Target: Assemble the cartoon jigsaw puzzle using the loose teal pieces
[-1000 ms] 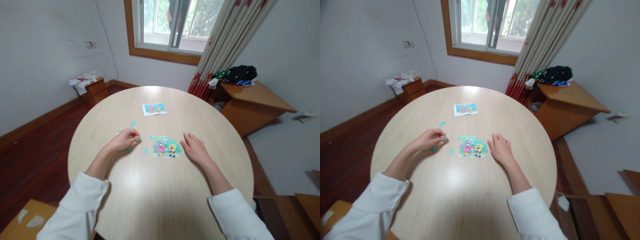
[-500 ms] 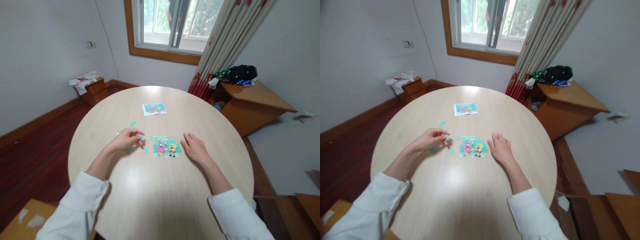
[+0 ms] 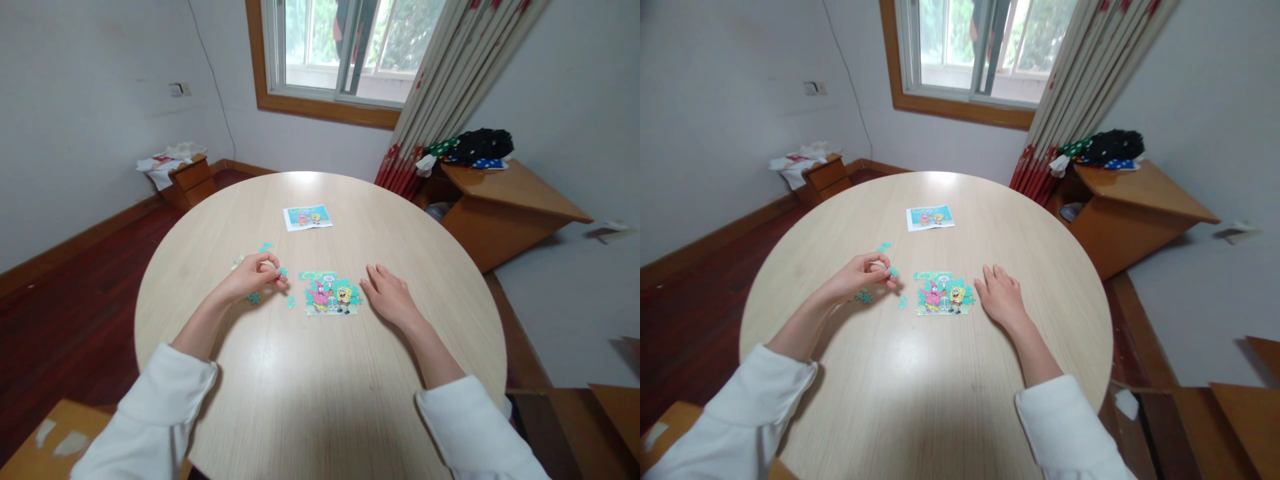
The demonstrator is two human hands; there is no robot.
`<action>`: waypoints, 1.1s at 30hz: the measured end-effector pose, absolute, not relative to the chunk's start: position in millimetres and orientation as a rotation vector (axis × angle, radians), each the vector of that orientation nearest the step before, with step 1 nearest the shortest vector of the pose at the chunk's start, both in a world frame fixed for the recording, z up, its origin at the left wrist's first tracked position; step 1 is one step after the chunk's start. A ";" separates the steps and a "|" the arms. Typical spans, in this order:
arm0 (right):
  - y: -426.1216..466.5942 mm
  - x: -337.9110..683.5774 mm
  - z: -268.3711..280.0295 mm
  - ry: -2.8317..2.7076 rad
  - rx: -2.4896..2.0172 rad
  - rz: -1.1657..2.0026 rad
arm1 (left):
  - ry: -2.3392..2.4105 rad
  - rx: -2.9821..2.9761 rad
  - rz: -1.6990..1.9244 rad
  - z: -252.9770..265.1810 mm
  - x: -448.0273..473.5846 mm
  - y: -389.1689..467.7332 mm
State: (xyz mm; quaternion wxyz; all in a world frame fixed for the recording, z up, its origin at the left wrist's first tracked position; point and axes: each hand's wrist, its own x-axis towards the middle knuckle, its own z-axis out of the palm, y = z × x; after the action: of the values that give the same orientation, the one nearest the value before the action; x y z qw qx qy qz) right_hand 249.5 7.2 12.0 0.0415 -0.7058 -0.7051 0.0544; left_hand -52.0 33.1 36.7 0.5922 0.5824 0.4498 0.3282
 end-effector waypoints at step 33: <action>5.1 246.3 19.8 -2.163 -2.212 0.239 | 1.050 1.361 0.684 32.3 -54.9 36.0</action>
State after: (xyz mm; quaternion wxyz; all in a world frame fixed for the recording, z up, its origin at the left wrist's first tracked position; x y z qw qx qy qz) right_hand 246.3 5.1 19.8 0.0192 -0.7127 -0.6970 0.0770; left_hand -54.9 36.0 32.3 0.6018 0.5876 0.4531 0.2953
